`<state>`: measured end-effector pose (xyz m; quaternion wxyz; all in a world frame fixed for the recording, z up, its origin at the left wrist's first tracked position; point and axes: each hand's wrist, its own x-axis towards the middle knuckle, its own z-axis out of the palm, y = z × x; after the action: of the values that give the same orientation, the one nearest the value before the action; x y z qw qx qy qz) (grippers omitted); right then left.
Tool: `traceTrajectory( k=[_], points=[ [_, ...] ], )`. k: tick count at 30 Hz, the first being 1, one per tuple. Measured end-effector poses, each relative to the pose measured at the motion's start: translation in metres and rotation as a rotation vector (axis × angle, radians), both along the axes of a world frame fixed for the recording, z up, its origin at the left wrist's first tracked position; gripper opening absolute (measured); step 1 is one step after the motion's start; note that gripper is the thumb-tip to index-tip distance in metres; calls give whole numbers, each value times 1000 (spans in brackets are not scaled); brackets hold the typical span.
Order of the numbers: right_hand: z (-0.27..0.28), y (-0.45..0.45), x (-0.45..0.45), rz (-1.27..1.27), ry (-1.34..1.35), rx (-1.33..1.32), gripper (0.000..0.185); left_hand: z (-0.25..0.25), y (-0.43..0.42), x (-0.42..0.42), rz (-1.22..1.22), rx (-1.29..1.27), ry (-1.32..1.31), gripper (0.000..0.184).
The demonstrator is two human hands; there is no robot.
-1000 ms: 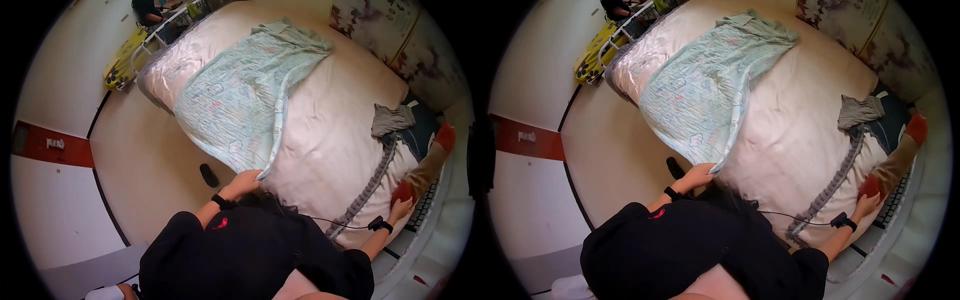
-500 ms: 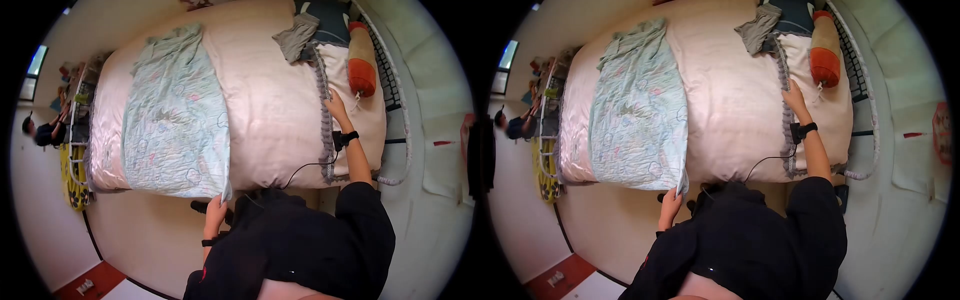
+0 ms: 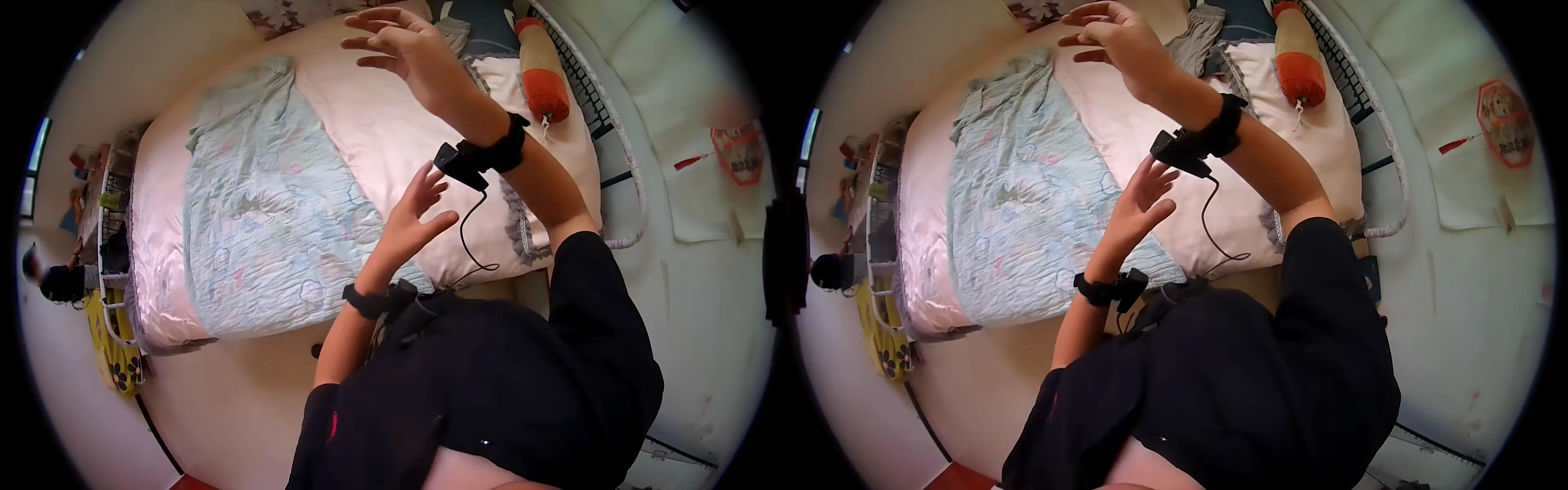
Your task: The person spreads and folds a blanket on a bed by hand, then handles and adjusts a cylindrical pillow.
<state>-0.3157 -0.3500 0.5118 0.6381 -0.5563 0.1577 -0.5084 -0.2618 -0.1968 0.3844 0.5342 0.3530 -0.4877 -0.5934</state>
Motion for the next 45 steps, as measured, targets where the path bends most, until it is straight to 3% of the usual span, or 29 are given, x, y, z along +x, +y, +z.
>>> traceTrajectory(
  k=[1,2,4,5,7,8,10,15,17,18,20,24,28,30,32,34,35,37,38,40,42,43,44,45],
  points=[
    [8,13,21,66,-36,-40,28,14,-4,-3,-91,0,111,69],
    [11,23,36,72,-26,-97,27,35,-2,-14,-17,-53,288,50],
    [15,37,67,64,-76,-195,24,46,0,-4,134,117,281,33],
    [10,39,75,82,-80,-201,24,47,4,2,152,108,280,33],
    [-3,37,90,-404,189,-969,22,44,9,16,248,114,449,27],
    [-8,39,92,-395,177,-973,22,43,13,19,259,106,446,27],
    [-16,39,94,-614,321,-1538,21,39,19,24,307,86,347,24],
    [-3,59,99,-556,280,-1512,18,30,23,30,353,14,214,21],
    [18,73,101,60,-222,-316,19,28,25,34,301,-67,154,20],
    [27,76,98,60,-219,-313,19,31,27,34,302,-63,157,20],
    [46,79,87,514,-544,272,30,40,31,32,312,-169,93,20],
    [73,98,71,847,-714,531,24,49,36,33,348,-250,-106,21],
    [80,77,71,879,-839,755,25,64,38,30,389,-286,-192,18],
    [84,70,74,603,-857,549,25,66,34,31,448,-395,-295,18],
    [80,68,73,525,-816,410,29,71,33,28,463,-434,-301,17],
    [70,75,74,151,-497,-227,33,78,36,26,442,-351,-238,16],
    [66,80,73,159,-499,-225,33,77,36,24,420,-323,-214,16],
    [61,85,69,43,-289,-466,38,74,33,23,381,-300,-228,15],
    [60,82,66,60,-293,-454,38,68,29,23,348,-294,-233,22],
    [61,74,53,106,-241,-624,39,57,21,29,241,-252,-523,32],
    [71,65,31,-20,-6,-872,35,50,22,35,261,-259,-603,57],
    [82,56,14,-172,225,-1098,31,39,24,45,254,-197,-725,59],
    [90,37,-1,-254,277,-1334,30,21,25,55,247,-140,-844,62],
    [101,19,-20,-341,430,-1418,21,-5,27,68,227,-21,-880,63]
  ],
)
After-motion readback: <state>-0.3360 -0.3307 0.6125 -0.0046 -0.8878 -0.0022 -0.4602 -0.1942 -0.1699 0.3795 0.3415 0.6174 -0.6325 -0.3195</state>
